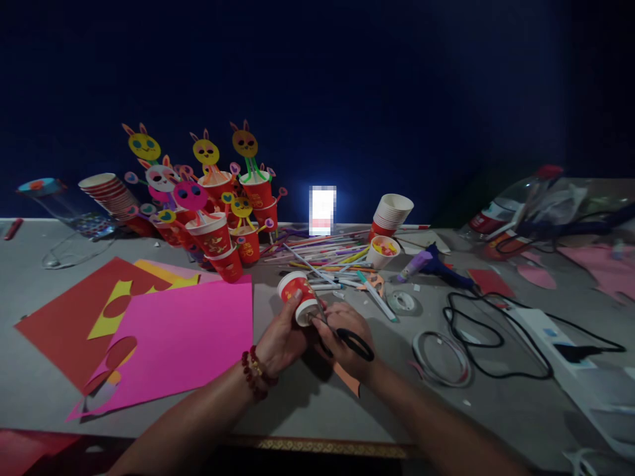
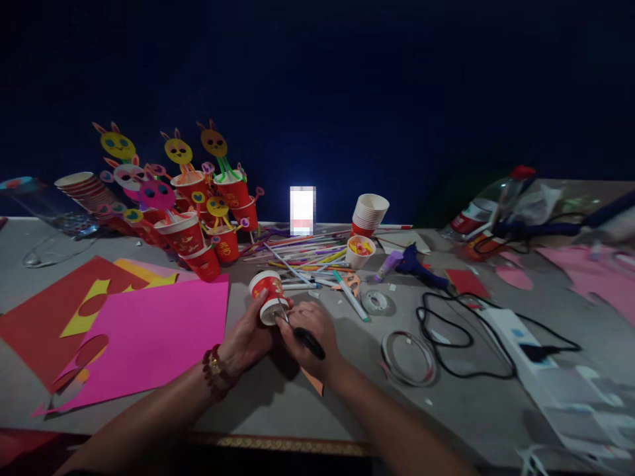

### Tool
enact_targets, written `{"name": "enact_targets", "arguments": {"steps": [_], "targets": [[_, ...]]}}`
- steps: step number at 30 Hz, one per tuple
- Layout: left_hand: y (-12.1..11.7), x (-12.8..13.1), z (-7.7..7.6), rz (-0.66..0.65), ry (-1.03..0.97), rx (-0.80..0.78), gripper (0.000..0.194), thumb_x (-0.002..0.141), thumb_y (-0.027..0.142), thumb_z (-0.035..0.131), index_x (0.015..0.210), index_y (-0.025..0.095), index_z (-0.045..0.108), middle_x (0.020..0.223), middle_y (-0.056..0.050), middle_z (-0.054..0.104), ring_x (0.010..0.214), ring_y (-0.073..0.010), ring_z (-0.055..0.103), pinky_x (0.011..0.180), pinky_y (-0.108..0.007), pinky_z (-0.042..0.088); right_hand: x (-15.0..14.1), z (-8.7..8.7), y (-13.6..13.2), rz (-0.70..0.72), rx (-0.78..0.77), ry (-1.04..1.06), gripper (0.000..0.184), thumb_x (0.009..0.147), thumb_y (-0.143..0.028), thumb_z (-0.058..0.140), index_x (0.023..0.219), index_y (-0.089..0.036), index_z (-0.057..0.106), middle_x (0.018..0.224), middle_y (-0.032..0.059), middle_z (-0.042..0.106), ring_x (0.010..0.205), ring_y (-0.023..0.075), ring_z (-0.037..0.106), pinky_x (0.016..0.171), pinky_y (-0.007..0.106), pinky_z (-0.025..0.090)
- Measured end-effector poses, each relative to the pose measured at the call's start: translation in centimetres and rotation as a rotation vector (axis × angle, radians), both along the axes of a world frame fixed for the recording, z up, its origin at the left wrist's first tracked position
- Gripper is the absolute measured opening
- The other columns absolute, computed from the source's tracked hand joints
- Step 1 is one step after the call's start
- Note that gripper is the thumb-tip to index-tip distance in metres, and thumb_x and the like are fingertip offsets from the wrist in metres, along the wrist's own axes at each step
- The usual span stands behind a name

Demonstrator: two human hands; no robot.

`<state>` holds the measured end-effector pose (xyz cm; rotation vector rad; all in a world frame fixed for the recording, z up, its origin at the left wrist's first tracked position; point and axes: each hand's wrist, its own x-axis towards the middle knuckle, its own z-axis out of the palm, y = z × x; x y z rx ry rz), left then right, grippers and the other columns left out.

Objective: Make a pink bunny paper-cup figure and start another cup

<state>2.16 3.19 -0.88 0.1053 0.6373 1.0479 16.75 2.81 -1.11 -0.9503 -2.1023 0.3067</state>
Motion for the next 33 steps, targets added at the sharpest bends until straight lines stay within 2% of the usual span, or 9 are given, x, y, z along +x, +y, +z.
{"name": "enact_targets", "arguments": {"steps": [3, 7, 11, 18, 21, 25, 29, 33], "targets": [[0.1, -0.2, -0.3, -0.034, -0.009, -0.006, 0.033, 0.090, 0.038, 0.062, 0.086, 0.006, 0.070, 0.075, -0.010, 0.072, 0.071, -0.0166, 0.069, 0.076, -0.027, 0.057, 0.2, 0.2, 0.2, 0.022, 0.062, -0.076, 0.033, 0.096, -0.022, 0.049, 0.064, -0.023, 0.055, 0.066, 0.0021, 0.065, 0.066, 0.0182, 0.056, 0.068, 0.033, 0.039], [0.1, -0.3, -0.6, -0.042, 0.029, 0.025, 0.030, 0.084, 0.038, 0.070, 0.084, 0.009, 0.069, 0.076, -0.009, 0.073, 0.070, -0.0163, 0.068, 0.069, -0.025, 0.055, 0.6, 0.2, 0.8, 0.062, 0.188, -0.219, 0.029, 0.096, -0.020, 0.049, 0.068, -0.021, 0.058, 0.064, 0.0020, 0.063, 0.064, 0.0170, 0.051, 0.064, 0.033, 0.034], [0.2, -0.6, -0.9, -0.055, 0.050, 0.017, 0.029, 0.080, 0.038, 0.074, 0.082, 0.010, 0.067, 0.071, -0.006, 0.071, 0.063, -0.0134, 0.065, 0.061, -0.022, 0.052, 0.8, 0.1, 1.4, 0.088, 0.316, -0.272, 0.030, 0.096, -0.018, 0.049, 0.068, -0.018, 0.059, 0.062, 0.0012, 0.061, 0.063, 0.0160, 0.049, 0.064, 0.033, 0.031], [0.2, -0.9, -1.1, -0.145, 0.035, 0.021, 0.026, 0.079, 0.036, 0.076, 0.076, 0.013, 0.064, 0.061, -0.001, 0.066, 0.053, -0.0120, 0.061, 0.053, -0.022, 0.048, 1.4, 1.3, 1.5, 0.163, 0.381, -0.456, 0.029, 0.100, -0.022, 0.045, 0.076, -0.018, 0.062, 0.065, 0.0028, 0.061, 0.067, 0.0186, 0.049, 0.069, 0.035, 0.031], [0.1, -0.5, -0.8, -0.086, 0.008, 0.004, 0.026, 0.080, 0.037, 0.074, 0.077, 0.013, 0.064, 0.063, -0.002, 0.067, 0.056, -0.0126, 0.062, 0.056, -0.023, 0.049, 1.3, 1.1, 1.5, 0.176, 0.298, -0.399, 0.033, 0.099, -0.023, 0.044, 0.070, -0.019, 0.059, 0.064, 0.0026, 0.061, 0.065, 0.0175, 0.050, 0.066, 0.033, 0.031], [-0.1, 0.0, 0.1, 0.016, -0.066, -0.046, 0.027, 0.083, 0.039, 0.069, 0.083, 0.012, 0.066, 0.071, -0.005, 0.070, 0.065, -0.0159, 0.065, 0.066, -0.026, 0.053, 0.9, 0.1, 1.2, 0.100, 0.107, -0.221, 0.043, 0.101, -0.029, 0.040, 0.062, -0.020, 0.054, 0.062, 0.0030, 0.060, 0.063, 0.0174, 0.053, 0.064, 0.032, 0.036], [-0.1, -0.3, 0.7, 0.045, -0.120, -0.075, 0.022, 0.088, 0.031, 0.061, 0.090, 0.010, 0.067, 0.075, -0.008, 0.071, 0.068, -0.0175, 0.067, 0.066, -0.027, 0.054, 0.8, -0.1, 0.9, 0.061, -0.025, -0.046, 0.047, 0.103, -0.034, 0.038, 0.063, -0.021, 0.058, 0.060, 0.0029, 0.060, 0.065, 0.0185, 0.056, 0.064, 0.032, 0.042], [0.0, -0.3, 0.3, 0.045, -0.117, -0.085, 0.022, 0.089, 0.031, 0.061, 0.087, 0.010, 0.067, 0.074, -0.008, 0.071, 0.064, -0.0170, 0.066, 0.065, -0.028, 0.055, 0.8, 0.1, 0.7, 0.057, -0.119, 0.020, 0.048, 0.104, -0.036, 0.034, 0.070, -0.022, 0.066, 0.062, 0.0029, 0.062, 0.065, 0.0185, 0.057, 0.063, 0.032, 0.045]]}}
